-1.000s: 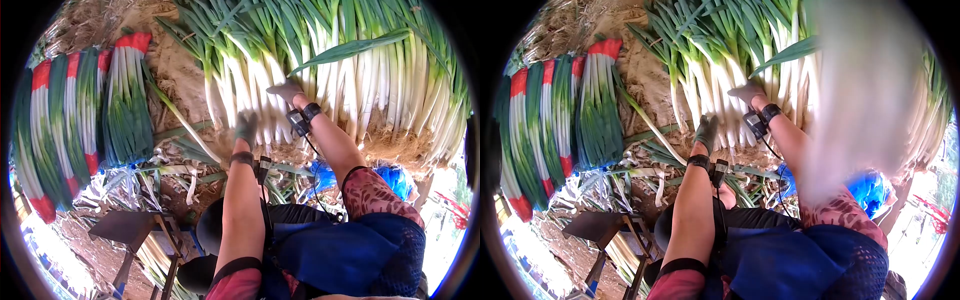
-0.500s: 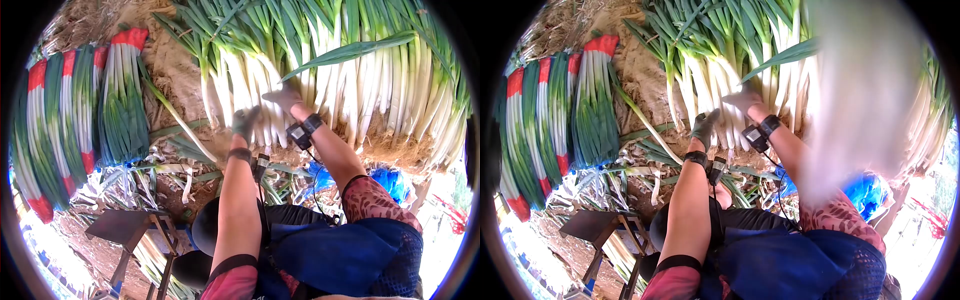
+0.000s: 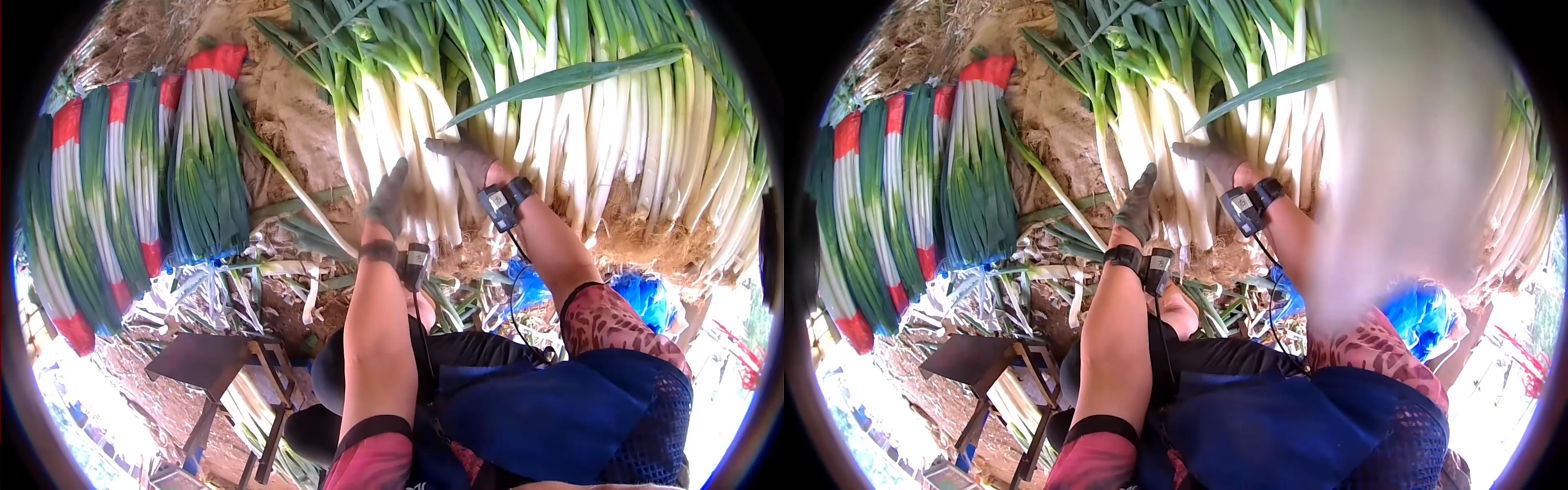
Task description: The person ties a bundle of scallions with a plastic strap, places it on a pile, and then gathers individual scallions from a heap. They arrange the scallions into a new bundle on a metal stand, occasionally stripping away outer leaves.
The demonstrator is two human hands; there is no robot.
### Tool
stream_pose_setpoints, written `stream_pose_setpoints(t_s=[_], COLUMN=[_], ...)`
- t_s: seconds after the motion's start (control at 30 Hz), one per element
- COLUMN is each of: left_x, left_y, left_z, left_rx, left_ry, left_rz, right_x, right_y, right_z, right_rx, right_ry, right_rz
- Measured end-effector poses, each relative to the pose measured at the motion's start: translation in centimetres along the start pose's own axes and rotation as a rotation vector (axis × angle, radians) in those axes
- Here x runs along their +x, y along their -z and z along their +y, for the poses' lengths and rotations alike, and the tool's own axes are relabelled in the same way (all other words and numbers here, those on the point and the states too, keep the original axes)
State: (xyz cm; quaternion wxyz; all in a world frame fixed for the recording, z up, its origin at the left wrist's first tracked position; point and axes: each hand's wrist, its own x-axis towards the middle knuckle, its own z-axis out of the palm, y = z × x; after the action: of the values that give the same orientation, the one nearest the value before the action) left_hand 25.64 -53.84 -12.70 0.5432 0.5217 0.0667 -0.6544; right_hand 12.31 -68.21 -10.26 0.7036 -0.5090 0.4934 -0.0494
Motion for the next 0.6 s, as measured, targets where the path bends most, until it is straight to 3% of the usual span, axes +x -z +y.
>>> stream_pose_setpoints(t_s=[0.03, 0.1, 0.17, 0.27, 0.33, 0.37, 0.4, 0.43, 0.53, 0.6], left_x=[-0.6, -1.2, -1.8, -2.2, -3.7, -5.9, -8.9, -10.9, -13.7, -15.4], left_y=[-0.5, -0.7, -0.3, 0.2, -1.1, -1.7, -2.7, -3.2, -3.2, -3.1], left_z=[0.2, 1.0, 1.6, 2.0, 3.2, 3.5, 4.2, 3.9, 3.0, 1.6], left_rx=[0.006, 0.449, 0.889, 1.546, 0.697, 0.448, 0.197, 0.137, 0.157, 0.141], left_ry=[0.023, -0.177, -0.378, -0.681, -0.234, -0.189, -0.147, -0.228, -0.084, -0.206], left_rz=[-0.004, -0.030, -0.044, -0.036, -0.031, -0.008, 0.016, -0.018, -0.043, -0.043], right_x=[-0.7, -1.6, -1.7, -3.1, -5.7, -5.7, -6.7, -6.5, -7.8, -8.2], right_y=[-0.3, -0.6, 0.5, 0.9, 1.0, 2.0, 2.2, 2.3, 1.8, 1.5], right_z=[-0.7, -2.4, -3.1, -4.5, -6.3, -6.6, -7.4, -6.7, -4.4, -4.1], right_rx=[-0.028, -0.120, -0.190, 0.027, 0.107, 0.214, 0.181, 0.160, 0.186, 0.274], right_ry=[0.006, 0.029, 0.077, 0.035, -0.002, -0.055, -0.001, 0.020, 0.110, 0.022], right_rz=[0.034, 0.059, -0.090, -0.117, -0.055, -0.276, -0.328, -0.276, -0.204, -0.239])
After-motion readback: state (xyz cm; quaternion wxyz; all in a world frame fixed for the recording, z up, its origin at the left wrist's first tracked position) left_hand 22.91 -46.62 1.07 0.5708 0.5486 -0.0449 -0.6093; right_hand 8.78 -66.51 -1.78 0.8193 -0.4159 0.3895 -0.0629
